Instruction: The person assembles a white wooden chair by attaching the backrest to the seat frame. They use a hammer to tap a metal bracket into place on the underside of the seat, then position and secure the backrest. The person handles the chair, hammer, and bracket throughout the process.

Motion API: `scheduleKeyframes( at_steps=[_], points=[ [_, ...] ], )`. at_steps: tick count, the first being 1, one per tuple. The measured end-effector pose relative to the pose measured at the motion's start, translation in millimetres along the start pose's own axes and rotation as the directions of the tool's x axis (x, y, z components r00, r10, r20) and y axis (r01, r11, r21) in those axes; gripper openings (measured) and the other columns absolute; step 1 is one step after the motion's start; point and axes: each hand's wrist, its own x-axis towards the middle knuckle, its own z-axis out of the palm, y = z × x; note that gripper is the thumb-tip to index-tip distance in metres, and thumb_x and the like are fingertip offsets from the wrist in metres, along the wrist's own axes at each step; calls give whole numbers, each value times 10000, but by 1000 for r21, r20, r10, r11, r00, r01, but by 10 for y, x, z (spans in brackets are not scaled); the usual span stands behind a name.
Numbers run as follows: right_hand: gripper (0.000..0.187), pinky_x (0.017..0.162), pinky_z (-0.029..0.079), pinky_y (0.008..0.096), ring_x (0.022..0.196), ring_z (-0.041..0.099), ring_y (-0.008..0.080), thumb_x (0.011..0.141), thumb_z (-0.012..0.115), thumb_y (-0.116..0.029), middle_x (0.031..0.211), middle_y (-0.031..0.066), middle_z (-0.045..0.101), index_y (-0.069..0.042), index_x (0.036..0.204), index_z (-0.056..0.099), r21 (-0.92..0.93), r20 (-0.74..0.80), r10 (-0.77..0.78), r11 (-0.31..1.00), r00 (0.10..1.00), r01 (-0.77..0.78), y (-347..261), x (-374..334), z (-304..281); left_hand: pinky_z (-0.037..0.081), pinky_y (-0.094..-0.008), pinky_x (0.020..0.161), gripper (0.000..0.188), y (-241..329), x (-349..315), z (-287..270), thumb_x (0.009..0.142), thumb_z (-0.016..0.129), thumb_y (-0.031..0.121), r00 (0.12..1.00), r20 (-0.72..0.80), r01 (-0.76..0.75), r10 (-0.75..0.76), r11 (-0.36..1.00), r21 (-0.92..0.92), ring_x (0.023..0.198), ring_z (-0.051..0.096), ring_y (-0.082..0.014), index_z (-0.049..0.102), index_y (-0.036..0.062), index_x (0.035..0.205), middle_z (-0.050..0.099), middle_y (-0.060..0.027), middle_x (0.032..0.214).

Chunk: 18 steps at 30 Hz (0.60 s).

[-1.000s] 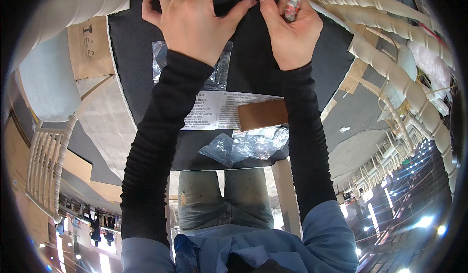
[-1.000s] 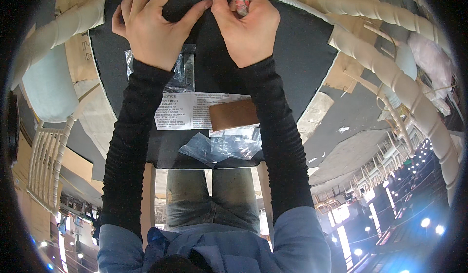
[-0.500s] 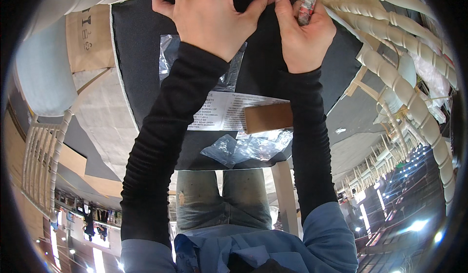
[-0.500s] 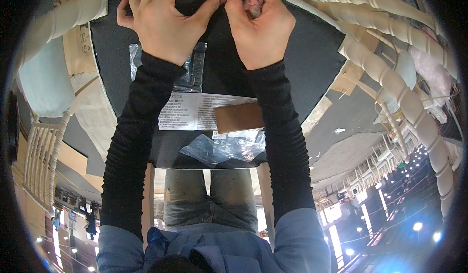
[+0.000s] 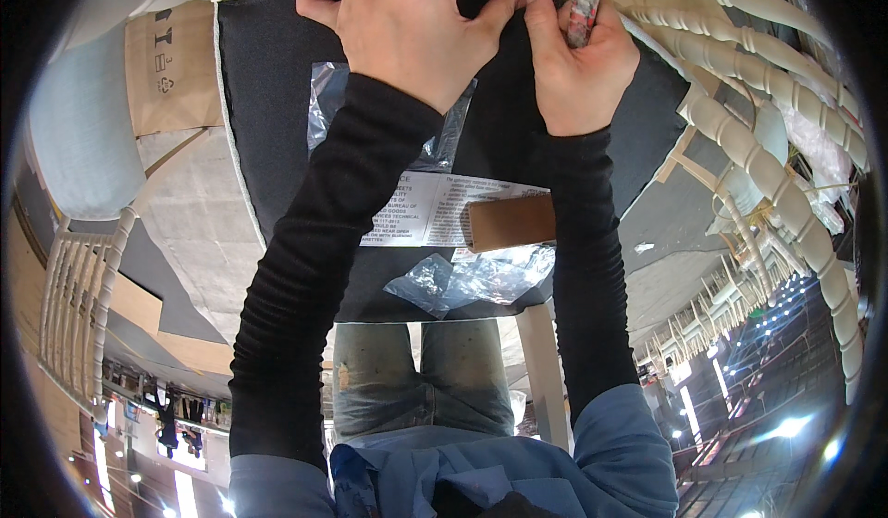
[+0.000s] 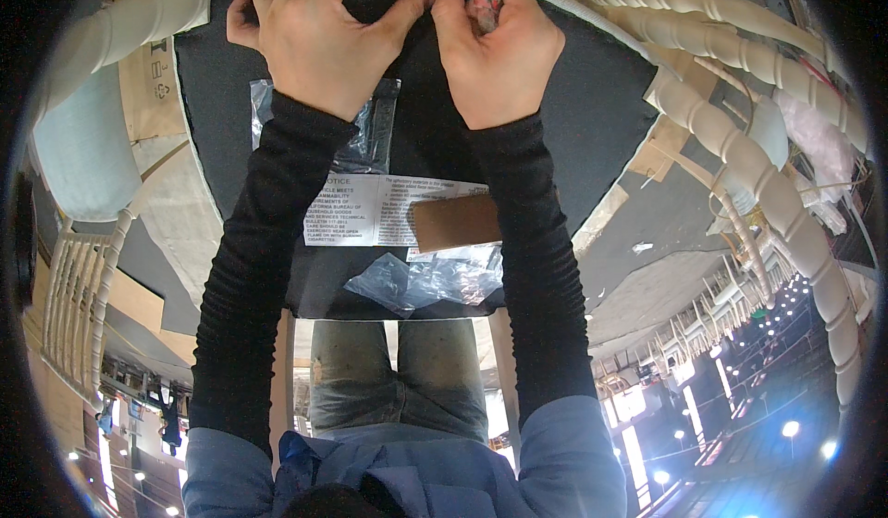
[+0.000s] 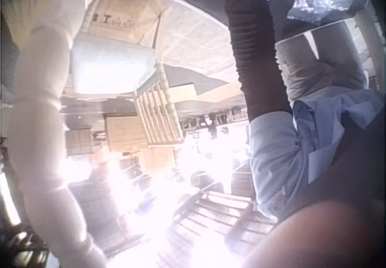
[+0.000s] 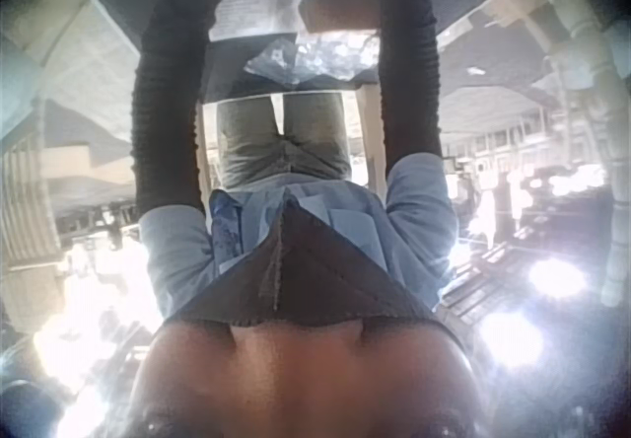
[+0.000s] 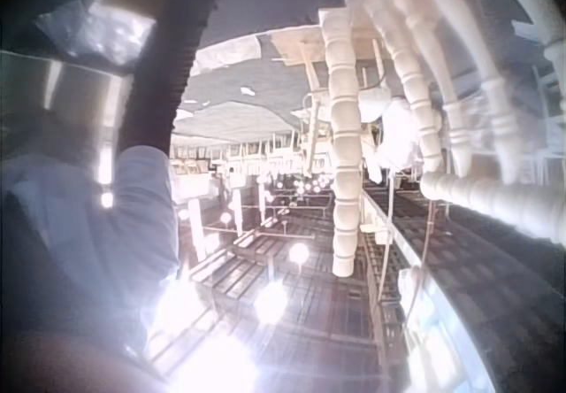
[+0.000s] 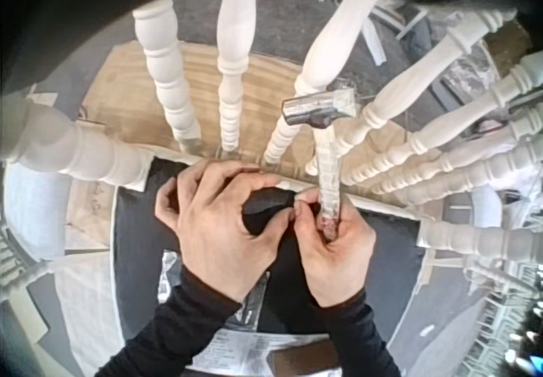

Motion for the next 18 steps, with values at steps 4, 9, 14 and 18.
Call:
scheduleKeyframes(
  at_steps=[4,9,14,18],
  points=[
    [33,521,307,197,592,361,13,896,671,-27,658,-74,471,-4,918,660,-83,30,24,996,999,-22,-135,27,-21,249,-503,1008,274,-3,-9,1,655,828,209,1000,1,8,-8,1000,15,1133,522,-222,733,180,910,635,31,1042],
    [31,519,319,207,588,373,19,897,669,-31,644,-58,471,-1,901,663,2,21,30,1000,999,-30,-83,24,-11,252,-503,1007,276,17,15,-14,649,833,207,1000,-1,26,-26,999,-30,1128,526,-219,735,179,905,640,37,1037],
    [172,552,387,212,630,448,42,874,695,-40,689,-27,517,-12,1036,644,-109,34,-22,994,999,26,-53,13,-43,251,-501,1006,294,44,25,-41,638,845,228,1000,-17,17,-19,996,-88,1130,525,-226,738,179,906,646,33,1044],
    [239,511,288,159,577,371,-12,970,645,-160,769,-27,553,-38,1174,618,-240,-10,-308,924,951,297,34,-128,-256,247,-505,1009,304,-7,26,-31,636,851,253,1000,14,16,-15,999,-30,1135,521,-243,738,181,909,648,24,1046]
  ],
)
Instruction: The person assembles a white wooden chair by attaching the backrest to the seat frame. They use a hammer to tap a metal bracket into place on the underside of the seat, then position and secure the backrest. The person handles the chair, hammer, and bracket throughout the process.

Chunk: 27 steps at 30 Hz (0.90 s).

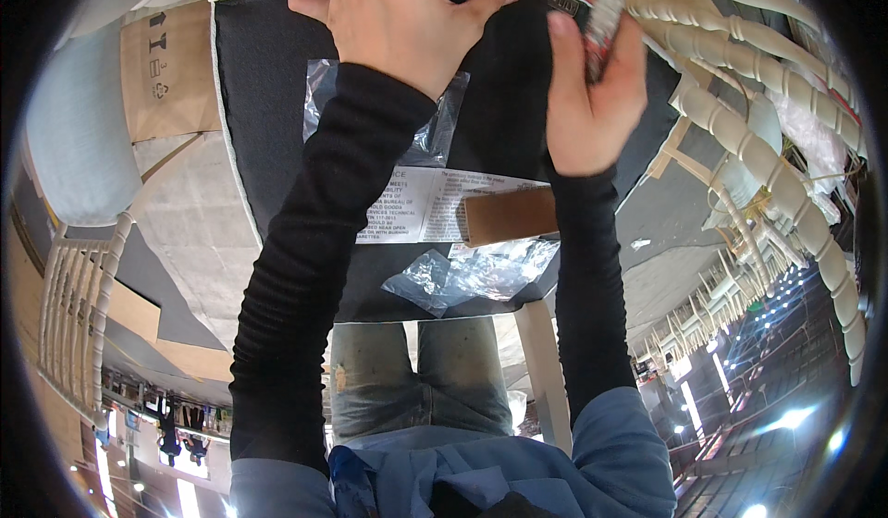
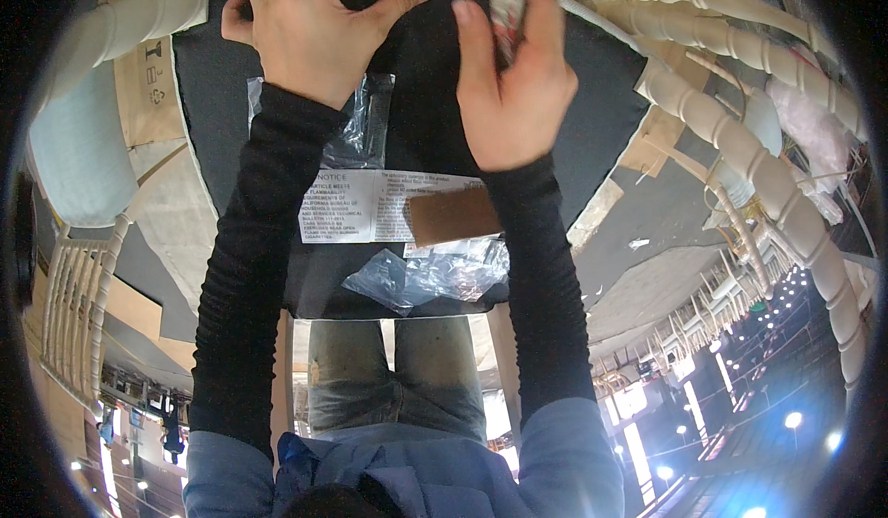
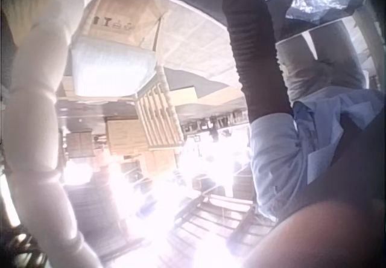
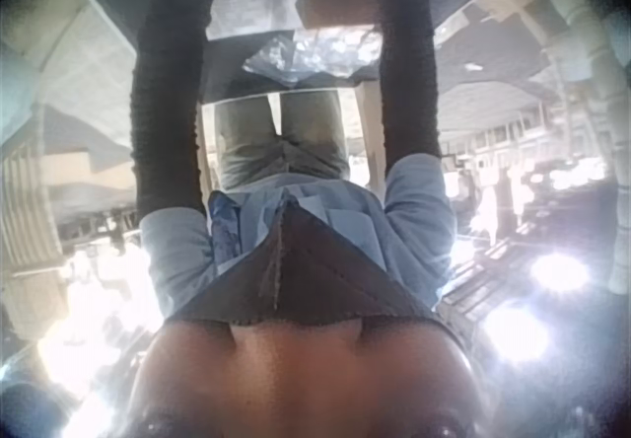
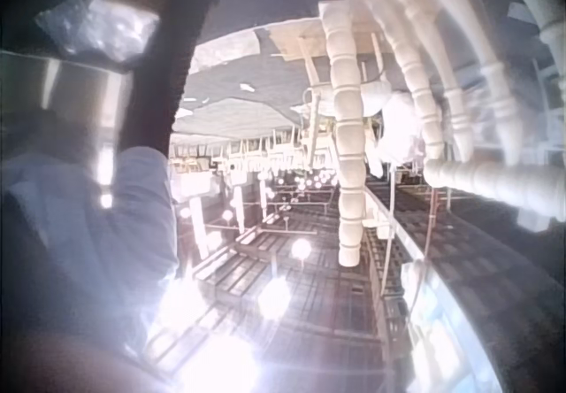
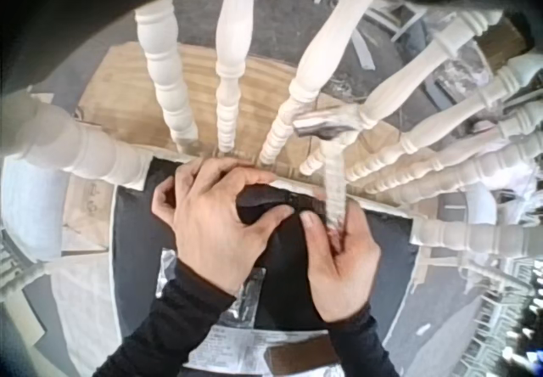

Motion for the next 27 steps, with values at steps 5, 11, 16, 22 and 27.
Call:
scheduleKeyframes(
  at_steps=[5,11,16,22,27],
  points=[
    [246,450,228,162,511,301,-8,1041,521,-226,665,-52,400,-28,1186,509,236,312,402,845,861,-480,-247,-393,-444,241,-509,1013,318,-11,-23,2,639,861,289,1000,-5,-8,9,1000,26,1146,511,-249,738,183,912,648,20,1044],
    [310,509,368,215,558,445,24,1036,532,-330,608,-32,465,-24,1055,580,252,454,435,775,778,-580,-363,-329,-587,240,-506,1013,326,-19,-30,3,634,863,285,1000,-3,-25,26,999,28,1155,505,-250,739,188,920,645,25,1045],
    [232,568,483,300,639,634,226,999,595,-207,787,126,611,-30,1141,549,-33,232,229,973,945,-228,-190,-385,-540,239,-506,1015,334,-46,-35,9,630,860,291,999,-23,-44,44,999,-4,1159,503,-247,740,196,927,642,30,1044],
    [424,578,571,347,714,694,294,931,666,-147,941,126,669,-68,1330,544,-341,180,-255,890,950,303,-63,-364,-445,241,-505,1016,319,-41,-44,11,645,841,310,999,-28,-37,36,998,-50,1160,502,-246,742,203,928,641,30,1038],
    [430,557,570,339,744,710,278,931,672,-160,941,107,675,-107,1344,565,-461,276,-141,848,951,260,-110,-401,-443,242,-505,1017,310,-39,-59,32,650,837,309,997,-55,-60,60,998,10,1160,502,-244,741,202,924,642,27,1033]
  ],
)
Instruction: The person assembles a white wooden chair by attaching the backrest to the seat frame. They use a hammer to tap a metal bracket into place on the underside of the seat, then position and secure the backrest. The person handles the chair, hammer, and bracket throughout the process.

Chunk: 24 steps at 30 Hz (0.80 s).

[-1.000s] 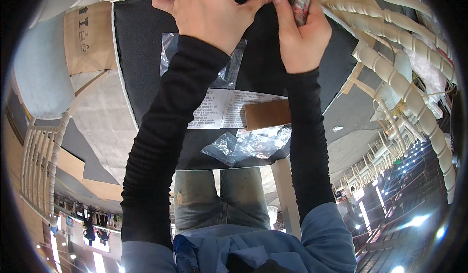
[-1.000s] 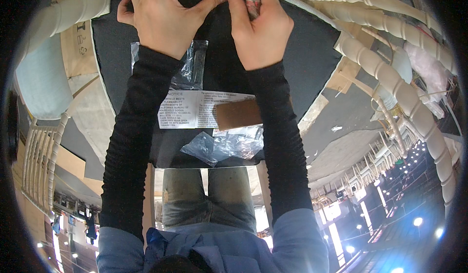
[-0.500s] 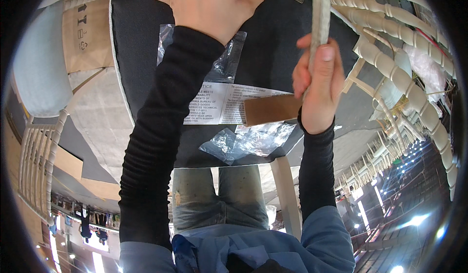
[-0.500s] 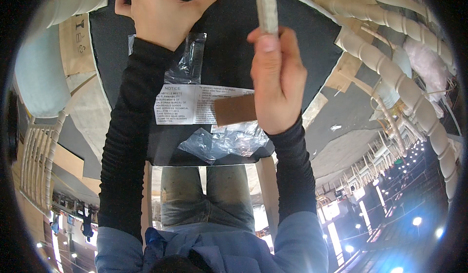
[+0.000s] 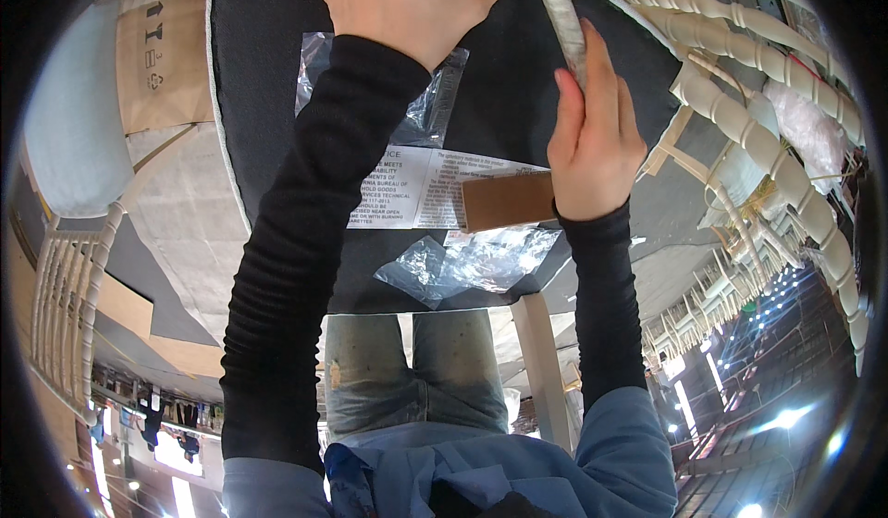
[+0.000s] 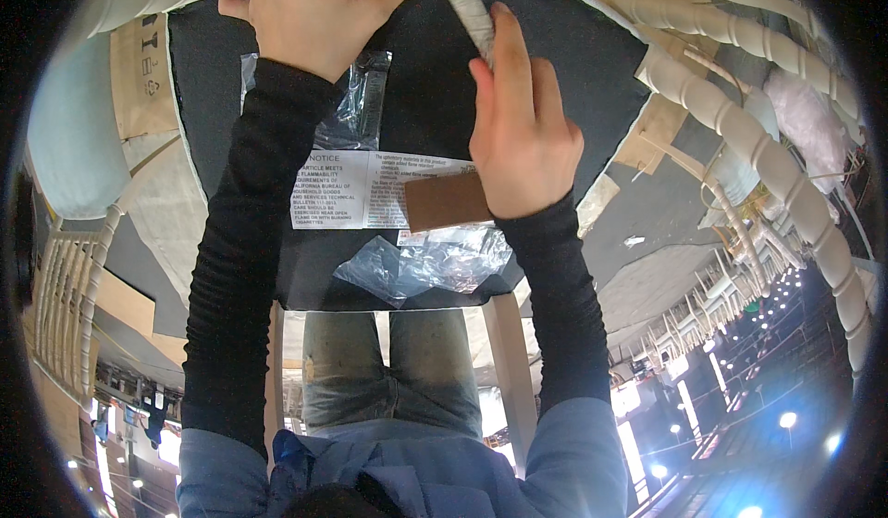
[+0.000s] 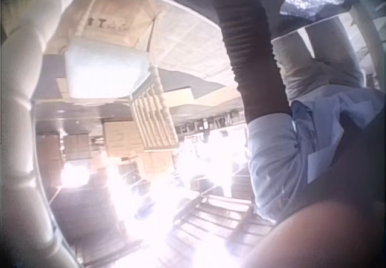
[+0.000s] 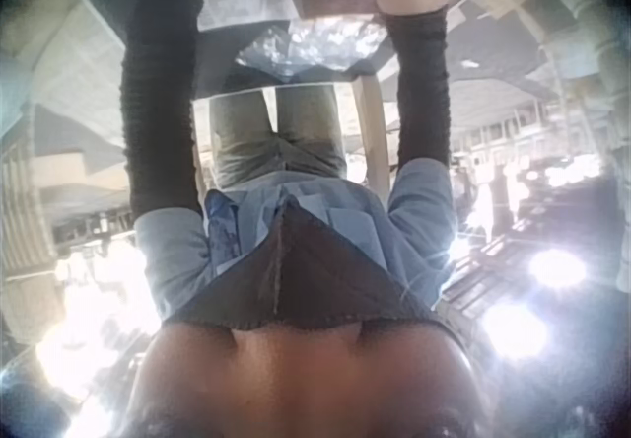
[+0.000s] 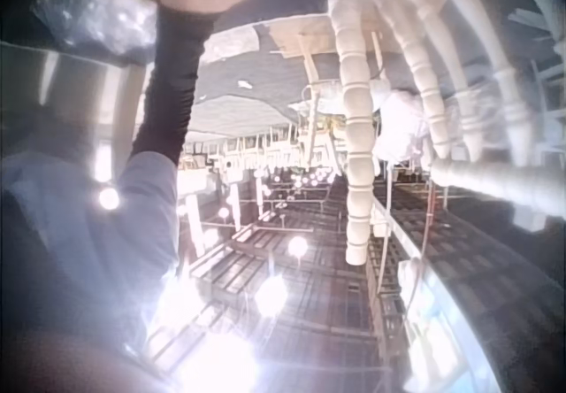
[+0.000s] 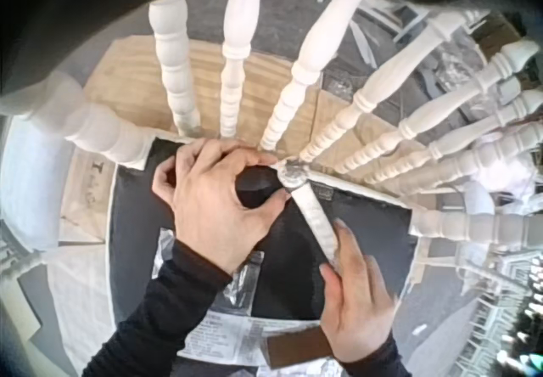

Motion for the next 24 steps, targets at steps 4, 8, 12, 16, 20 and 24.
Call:
scheduleKeyframes(
  at_steps=[4,8,12,16,20,24],
  points=[
    [420,574,576,351,738,709,272,930,673,-156,955,102,680,-110,1335,571,13,-183,-36,999,982,39,159,9,106,242,-505,1013,296,-23,17,27,654,836,302,1000,-8,1,0,1000,18,1159,503,-245,741,201,916,645,26,1033],
    [406,579,574,353,730,699,275,934,668,-169,968,116,676,-97,1321,567,108,-231,-58,991,971,84,10,-6,42,241,-508,1016,299,22,-6,-7,652,835,309,1000,-1,5,-5,999,-37,1158,504,-249,739,198,912,646,21,1029],
    [387,591,566,345,765,690,290,945,651,-171,1003,144,665,-63,1307,565,-14,-78,18,1000,997,-19,82,-38,133,241,-515,1023,317,15,29,-26,648,832,320,1000,0,3,-3,999,-37,1157,507,-252,734,195,923,647,15,1024],
    [413,616,573,344,780,682,275,947,646,-164,1049,135,672,-48,1331,547,108,-241,-18,993,970,46,84,-16,16,241,-526,1031,317,-9,17,7,659,818,307,1000,21,-8,8,1000,10,1161,514,-242,725,184,936,650,12,1032],
    [536,560,558,328,670,629,230,921,675,-129,954,105,638,-80,1421,488,80,-220,-51,994,974,70,18,-84,177,235,-537,1042,315,30,37,-39,666,805,290,999,48,16,-12,996,-88,1167,521,-230,716,172,944,652,6,1043],
    [646,513,534,308,596,592,186,877,713,-58,800,64,579,-126,1473,474,54,-148,-53,997,988,62,54,-25,174,232,-539,1047,319,-4,54,-13,665,799,293,998,62,25,-20,997,-70,1170,521,-229,715,171,947,653,6,1046]
  ],
)
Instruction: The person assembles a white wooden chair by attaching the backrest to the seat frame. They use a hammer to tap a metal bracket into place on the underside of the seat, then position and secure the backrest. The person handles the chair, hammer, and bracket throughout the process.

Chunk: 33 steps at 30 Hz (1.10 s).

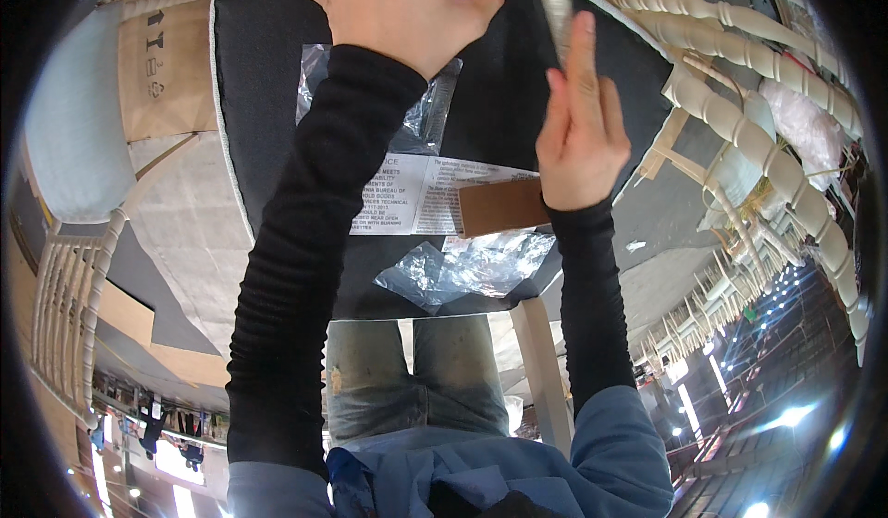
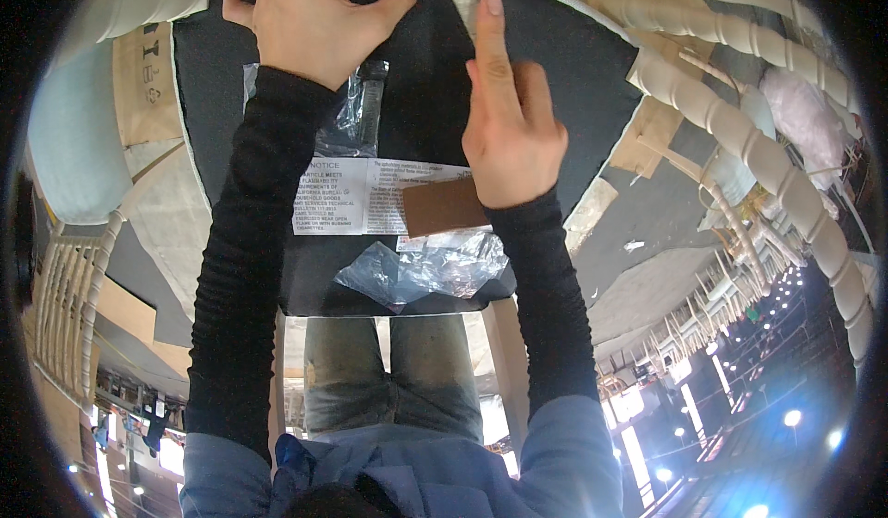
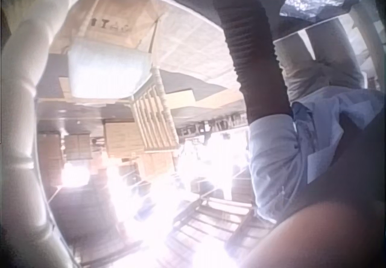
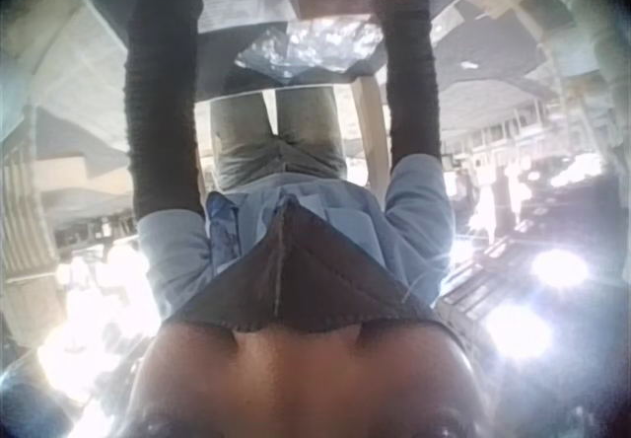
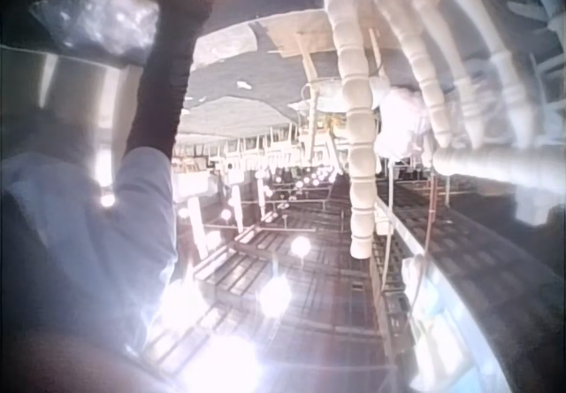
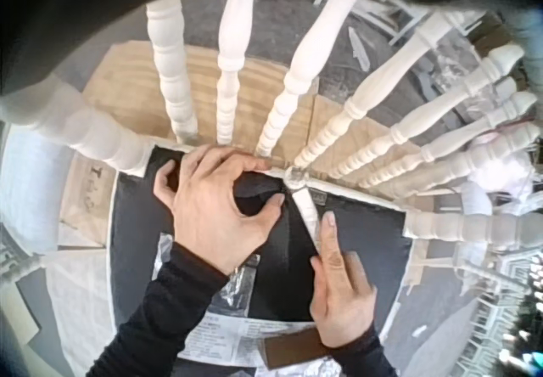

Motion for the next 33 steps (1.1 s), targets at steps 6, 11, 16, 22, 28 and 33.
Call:
scheduleKeyframes(
  at_steps=[6,11,16,22,28,33],
  points=[
    [531,652,529,311,757,638,232,920,641,-4,1128,156,610,-32,1431,499,147,-151,-30,988,988,53,-137,-6,-129,229,-546,1036,320,42,6,-11,669,794,303,1000,-1,-2,2,1000,12,1167,516,-224,720,193,961,643,6,1044],
    [576,553,488,274,600,569,184,908,669,-16,820,94,640,-103,1453,504,215,-148,57,976,987,-25,-114,9,-112,218,-573,1000,247,-81,-52,-29,728,786,331,985,24,-175,173,981,81,1164,487,-216,740,270,963,609,35,1062],
    [543,592,488,265,635,587,183,932,642,-21,920,126,696,-80,1452,497,287,-73,152,950,986,-125,-166,36,-177,209,-579,988,171,-80,-33,-20,787,754,346,984,32,-180,178,981,78,1165,467,-218,747,299,951,593,41,1069],
    [529,612,495,263,650,591,174,948,619,-23,936,125,704,-79,1458,488,316,-33,234,925,972,-212,-115,-55,-138,206,-592,980,165,-101,-21,-15,794,746,343,977,35,-212,210,975,61,1157,462,-223,746,301,954,585,35,1069],
    [520,578,494,268,613,581,162,942,639,-45,852,105,682,-121,1443,520,243,-32,164,958,986,-151,-128,-19,-86,208,-593,978,168,-109,1,-41,784,746,345,979,67,-196,193,979,48,1148,465,-226,743,301,946,578,26,1060],
    [517,550,492,275,585,575,168,939,651,-61,766,79,632,-150,1435,535,191,-38,144,972,989,-134,-107,-40,-64,218,-586,976,185,-149,6,4,767,760,343,973,51,-228,224,970,81,1144,469,-226,734,282,940,577,21,1065]
  ],
)
